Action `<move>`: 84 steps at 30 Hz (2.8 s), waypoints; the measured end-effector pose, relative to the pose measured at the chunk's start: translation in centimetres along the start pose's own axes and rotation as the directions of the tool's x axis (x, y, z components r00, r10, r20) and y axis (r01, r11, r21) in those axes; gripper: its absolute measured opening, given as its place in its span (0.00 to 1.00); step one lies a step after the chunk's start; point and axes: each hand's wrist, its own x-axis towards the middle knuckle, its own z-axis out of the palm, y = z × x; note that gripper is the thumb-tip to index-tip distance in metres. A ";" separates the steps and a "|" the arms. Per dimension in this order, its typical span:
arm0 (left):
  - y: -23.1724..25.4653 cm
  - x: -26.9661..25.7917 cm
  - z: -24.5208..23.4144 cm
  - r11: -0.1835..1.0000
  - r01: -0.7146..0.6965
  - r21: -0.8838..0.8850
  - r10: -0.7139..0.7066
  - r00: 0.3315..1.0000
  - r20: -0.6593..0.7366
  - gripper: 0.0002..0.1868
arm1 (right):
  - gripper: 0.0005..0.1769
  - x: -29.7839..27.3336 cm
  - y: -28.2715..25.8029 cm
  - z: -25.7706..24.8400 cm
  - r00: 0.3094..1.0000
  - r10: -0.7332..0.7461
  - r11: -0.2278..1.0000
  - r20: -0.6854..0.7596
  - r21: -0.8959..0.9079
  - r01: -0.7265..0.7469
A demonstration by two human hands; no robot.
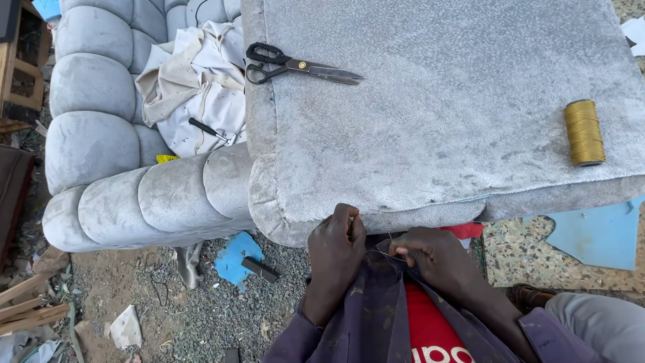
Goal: Hand sewing fabric onto a sofa frame during a reupholstery task.
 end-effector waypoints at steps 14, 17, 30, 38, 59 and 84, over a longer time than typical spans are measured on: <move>1.3 -0.2 0.9 0.782 0.461 -0.419 -0.457 0.882 0.117 0.05 | 0.19 0.6 2.8 -0.3 0.920 -0.326 0.885 0.218 -0.272 0.378; 1.1 0.0 1.7 0.682 0.468 -0.562 -0.474 0.868 0.148 0.06 | 0.18 0.8 3.5 -0.2 0.931 -0.293 0.916 0.217 -0.217 0.338; -0.1 0.1 4.0 0.660 0.372 -0.653 -0.307 0.926 0.218 0.10 | 0.18 3.1 4.7 0.0 0.946 -0.251 0.941 0.206 -0.175 0.288; 0.3 1.0 0.7 0.658 0.486 -0.575 -0.350 0.874 0.337 0.06 | 0.21 2.5 4.4 -0.7 0.877 -0.208 0.854 0.433 -0.356 0.379; 0.4 2.1 -1.2 0.970 -0.152 0.190 0.092 0.952 0.292 0.08 | 0.22 6.2 -9.2 -8.5 0.839 0.544 0.675 -0.003 -0.593 -0.439; 0.7 5.3 6.6 0.706 -0.669 -0.234 0.708 0.666 0.235 0.10 | 0.31 -3.9 1.8 -3.7 0.818 0.535 0.816 -0.209 -0.123 -0.565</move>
